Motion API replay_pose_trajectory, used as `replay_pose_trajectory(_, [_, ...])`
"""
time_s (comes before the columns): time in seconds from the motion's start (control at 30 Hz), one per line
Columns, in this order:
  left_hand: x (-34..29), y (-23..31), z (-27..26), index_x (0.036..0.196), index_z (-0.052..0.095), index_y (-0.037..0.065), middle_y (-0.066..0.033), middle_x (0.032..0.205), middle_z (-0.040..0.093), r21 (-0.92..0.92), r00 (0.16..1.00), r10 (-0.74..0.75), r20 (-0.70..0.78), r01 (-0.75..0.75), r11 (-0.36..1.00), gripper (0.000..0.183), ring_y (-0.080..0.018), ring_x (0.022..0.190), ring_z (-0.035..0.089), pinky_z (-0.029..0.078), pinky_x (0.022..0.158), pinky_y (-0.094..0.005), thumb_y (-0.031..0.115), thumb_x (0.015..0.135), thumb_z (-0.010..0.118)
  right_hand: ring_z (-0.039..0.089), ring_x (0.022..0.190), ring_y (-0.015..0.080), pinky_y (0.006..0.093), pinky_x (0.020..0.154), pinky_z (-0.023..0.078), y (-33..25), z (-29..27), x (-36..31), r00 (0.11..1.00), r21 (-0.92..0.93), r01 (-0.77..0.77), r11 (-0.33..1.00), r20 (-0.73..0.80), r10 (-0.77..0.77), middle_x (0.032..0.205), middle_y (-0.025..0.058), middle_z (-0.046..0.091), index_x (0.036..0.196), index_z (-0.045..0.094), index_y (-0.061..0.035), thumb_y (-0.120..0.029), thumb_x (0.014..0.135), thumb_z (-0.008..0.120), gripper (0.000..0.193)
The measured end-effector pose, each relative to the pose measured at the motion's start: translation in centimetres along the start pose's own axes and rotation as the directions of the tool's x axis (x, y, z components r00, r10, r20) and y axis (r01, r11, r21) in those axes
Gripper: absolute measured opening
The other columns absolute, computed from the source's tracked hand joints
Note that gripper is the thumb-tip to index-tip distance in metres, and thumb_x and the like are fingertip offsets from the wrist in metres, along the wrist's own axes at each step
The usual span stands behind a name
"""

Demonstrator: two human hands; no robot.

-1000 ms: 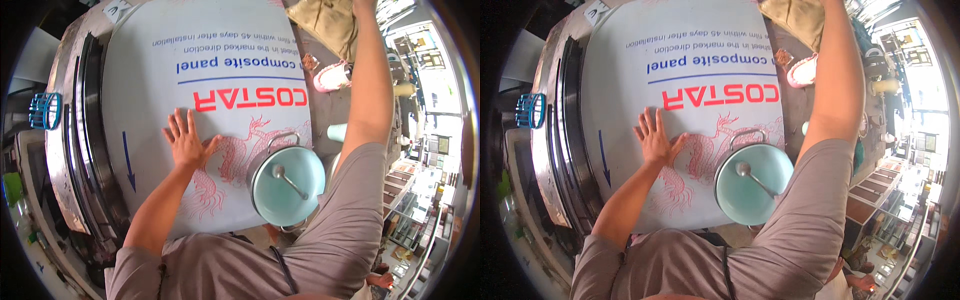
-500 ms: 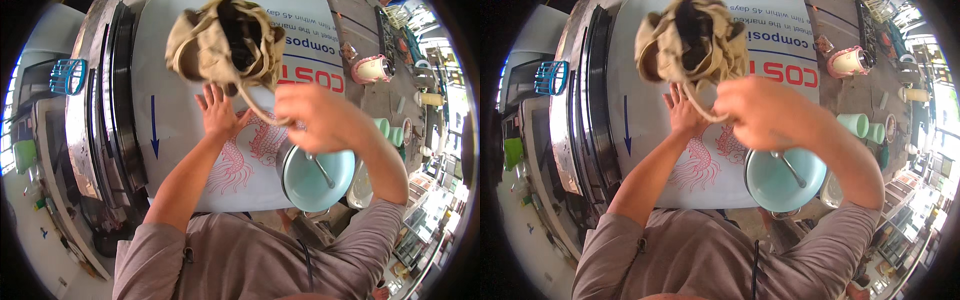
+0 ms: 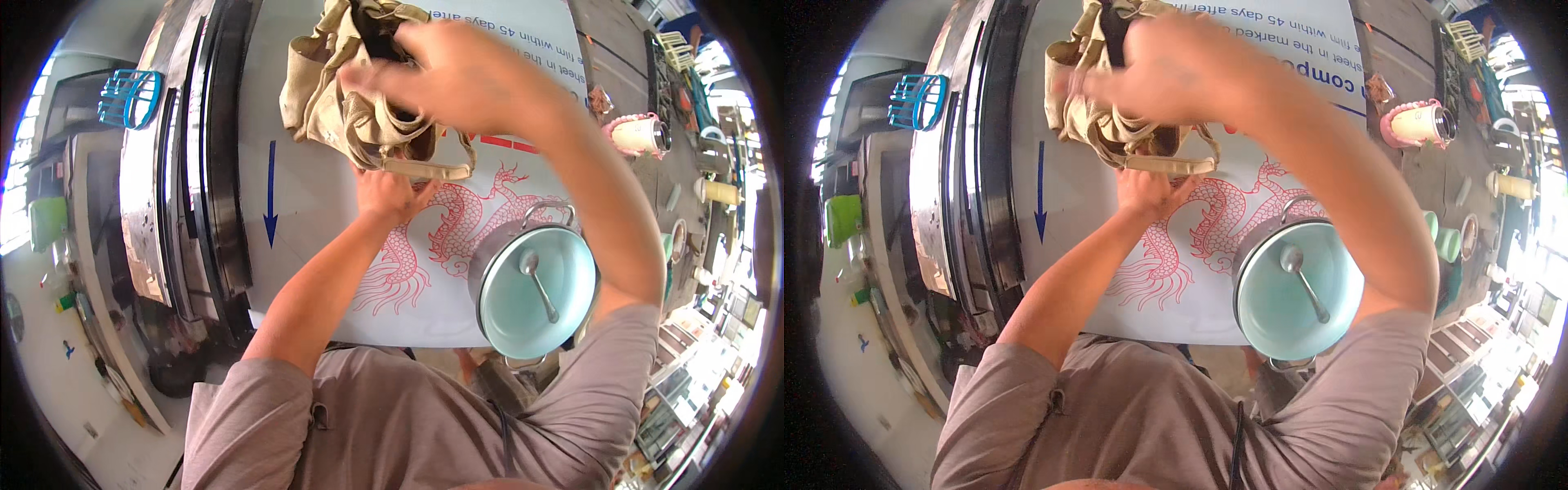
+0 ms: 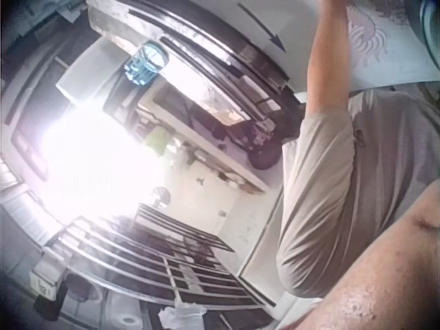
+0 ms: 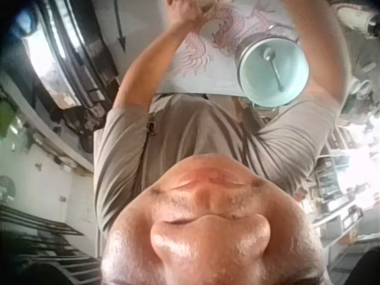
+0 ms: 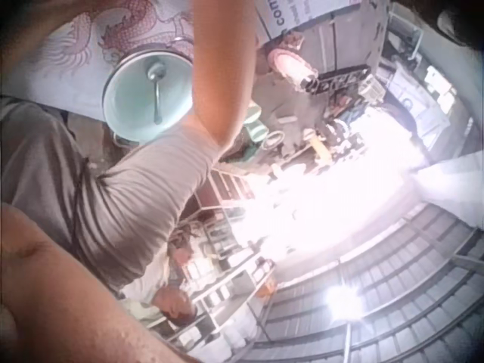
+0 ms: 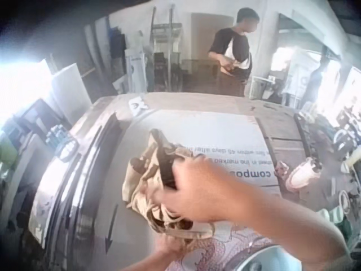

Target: The person attaches a rubber seal strip along the edge of a black panel by hand, retrieves shears from a canvas bag to cut the excess strip, and presses the rubber strip firmly into place.

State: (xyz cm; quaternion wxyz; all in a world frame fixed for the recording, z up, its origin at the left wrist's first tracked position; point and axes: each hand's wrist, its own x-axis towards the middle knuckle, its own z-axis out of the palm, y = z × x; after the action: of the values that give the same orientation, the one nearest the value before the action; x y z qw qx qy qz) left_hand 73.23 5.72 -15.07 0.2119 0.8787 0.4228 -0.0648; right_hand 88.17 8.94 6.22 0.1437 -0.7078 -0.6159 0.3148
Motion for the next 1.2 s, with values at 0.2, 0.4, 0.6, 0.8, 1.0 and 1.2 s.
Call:
replay_pose_trajectory(0.2, [-0.5, -1.5, -0.4, 0.143, 0.042, 0.011, -0.0147, 0.143, 0.049, -0.087, 0.998, 0.06, -0.034, -0.063, 0.994, 0.081, -0.0332, 0.135, 0.041, 0.019, 0.114, -0.0558, 0.065, 0.085, 0.056, 0.055, 0.116, 0.0429, 0.0627, 0.114, 0.023, -3.8, 9.0, -2.0, 0.871, -0.383, 0.463, 0.8, 0.362, -0.331, 0.102, 0.0294, 0.063, 0.126, 0.046, 0.0222, -0.061, 0.084, 0.06, 0.095])
replay_pose_trajectory(0.4, [-0.5, -1.4, 0.0, 0.139, 0.047, 0.014, -0.0155, 0.14, 0.05, -0.19, 0.977, 0.132, -0.165, -0.163, 0.968, 0.072, -0.0352, 0.133, 0.042, 0.027, 0.111, -0.0534, 0.061, 0.086, 0.058, 0.049, 0.127, 0.0385, 0.063, 0.113, 0.025, -1.3, 5.2, -1.7, 0.891, -0.334, 0.453, 0.827, 0.185, -0.414, 0.128, 0.0222, 0.057, 0.128, 0.054, 0.0066, -0.049, 0.083, 0.068, 0.073])
replay_pose_trajectory(0.6, [0.3, -1.7, -0.1, 0.13, 0.056, 0.015, -0.0165, 0.133, 0.053, -0.235, 0.968, 0.219, -0.126, -0.243, 0.941, 0.061, -0.0365, 0.125, 0.047, 0.037, 0.104, -0.051, 0.058, 0.087, 0.06, 0.04, 0.135, 0.0332, 0.057, 0.115, 0.028, 1.7, 3.4, -1.3, 0.883, -0.688, 0.425, 0.589, 0.173, -0.436, 0.138, 0.0095, 0.054, 0.115, 0.067, -0.0159, -0.024, 0.074, 0.077, 0.043])
replay_pose_trajectory(0.8, [-1.2, -2.1, -5.8, 0.123, 0.065, 0.017, -0.0213, 0.108, 0.068, -0.269, 0.819, 0.459, 0.344, -0.383, 0.884, 0.051, -0.0347, 0.108, 0.063, 0.047, 0.095, -0.0484, 0.054, 0.088, 0.057, 0.043, 0.133, 0.025, 0.0533, 0.117, 0.03, 2.6, 2.6, 0.5, 0.836, -0.798, 0.402, 0.448, 0.12, -0.536, 0.135, -0.0006, 0.058, 0.097, 0.07, -0.0132, -0.012, 0.081, 0.061, 0.019])
replay_pose_trajectory(1.0, [1.7, -6.4, -21.9, 0.132, 0.056, 0.004, -0.0187, 0.132, 0.056, 0.042, 0.555, 0.798, -0.236, -0.814, 0.579, 0.078, -0.034, 0.127, 0.051, 0.04, 0.107, -0.0484, 0.012, 0.055, 0.07, 0.051, 0.129, 0.0258, 0.0545, 0.121, 0.023, 3.4, 3.0, -1.1, 0.754, -0.765, 0.517, 0.383, 0.195, -0.628, 0.1, 0.0034, 0.07, 0.077, 0.066, -0.0065, -0.014, 0.079, 0.061, 0.01])
replay_pose_trajectory(1.2, [-0.2, -8.8, -23.7, 0.111, 0.068, 0.008, -0.0071, 0.106, 0.066, 0.307, 0.611, 0.788, 0.08, -0.767, 0.564, 0.04, -0.0278, 0.113, 0.057, 0.039, 0.102, -0.0471, 0.016, 0.072, 0.072, 0.063, 0.089, 0.0216, 0.0447, 0.098, 0.046, 1.4, 1.8, -5.5, 0.918, -0.792, 0.367, 0.487, 0.225, -0.326, 0.077, 0.007, 0.065, 0.09, 0.073, 0.0002, -0.01, 0.073, 0.063, 0.022])
